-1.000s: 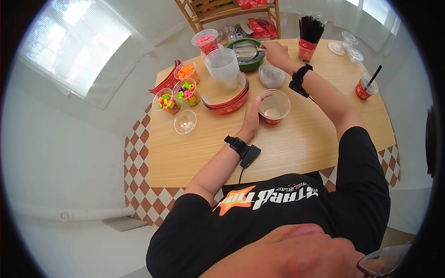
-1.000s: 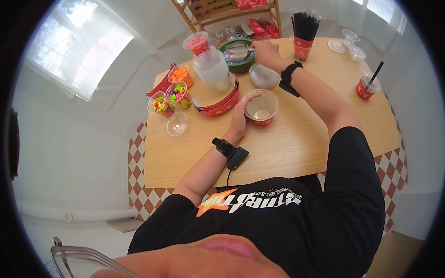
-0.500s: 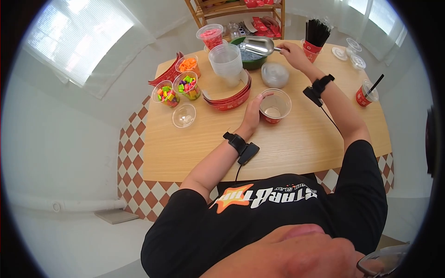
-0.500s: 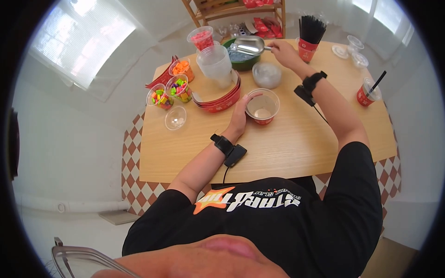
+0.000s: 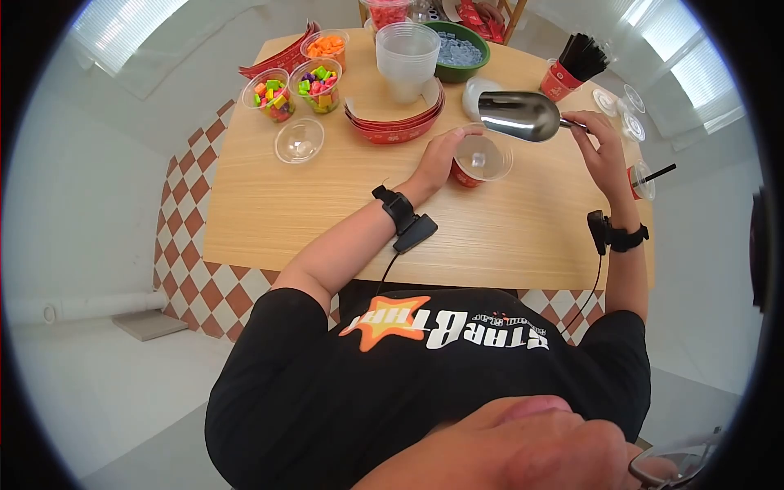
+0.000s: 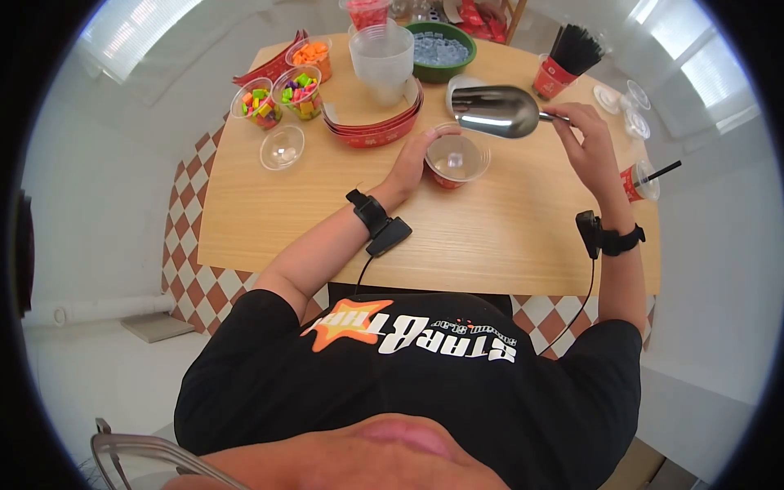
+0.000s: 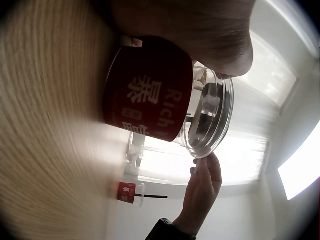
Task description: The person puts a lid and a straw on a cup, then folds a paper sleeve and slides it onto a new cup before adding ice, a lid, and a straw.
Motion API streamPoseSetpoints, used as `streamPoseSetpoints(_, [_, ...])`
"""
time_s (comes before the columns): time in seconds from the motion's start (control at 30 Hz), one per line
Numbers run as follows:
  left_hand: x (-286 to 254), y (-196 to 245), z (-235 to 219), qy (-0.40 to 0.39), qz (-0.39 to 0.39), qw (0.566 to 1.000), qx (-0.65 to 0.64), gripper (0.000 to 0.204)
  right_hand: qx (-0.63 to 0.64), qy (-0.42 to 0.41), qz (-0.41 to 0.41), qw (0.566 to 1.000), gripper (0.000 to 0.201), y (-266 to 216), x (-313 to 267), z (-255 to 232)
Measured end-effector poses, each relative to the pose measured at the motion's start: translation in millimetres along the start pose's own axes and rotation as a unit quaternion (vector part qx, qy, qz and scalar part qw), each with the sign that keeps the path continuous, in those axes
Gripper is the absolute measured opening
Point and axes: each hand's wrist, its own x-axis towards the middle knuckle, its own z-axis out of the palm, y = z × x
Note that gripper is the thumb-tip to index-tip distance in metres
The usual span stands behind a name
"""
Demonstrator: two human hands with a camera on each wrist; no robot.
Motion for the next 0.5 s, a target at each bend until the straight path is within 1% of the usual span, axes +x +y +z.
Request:
streamPoseSetpoints(0.07, [1,-4,-3,-0.002,-0.008,1.000,0.001,0.049,0.012,0.008,0.004,1.000,0.020,5,7,6])
streamPoseSetpoints(0.13, [2,-6,-5,-0.002,-0.015,1.000,0.004,0.048,0.047,0.032,0.047,0.997,0.022,16,17,15])
streamPoseSetpoints(0.17, [2,-6,-4,-0.001,-0.007,1.000,0.011,0.048,0.046,0.029,0.045,0.997,0.022,24,24,20])
streamPoseSetpoints(0.23, [3,-8,-4,0.000,0.004,1.000,0.017,0.047,0.093,-0.008,0.121,0.988,0.026,45,45,34])
streamPoseSetpoints(0.33, [2,-9,-5,0.002,0.003,1.000,0.017,0.047,0.083,-0.036,0.135,0.987,0.028,83,82,65])
streamPoseSetpoints(0.4, [2,-9,-5,0.005,-0.009,1.000,0.018,0.047,0.073,-0.033,0.131,0.988,0.028,100,105,89])
streamPoseSetpoints(0.47, [1,-7,-5,0.002,0.003,1.000,0.027,0.047,0.064,-0.028,0.127,0.989,0.029,103,123,106])
streamPoseSetpoints(0.5, [1,-6,-5,-0.001,0.011,0.999,0.035,0.047,0.076,-0.040,0.158,0.984,0.029,100,130,113])
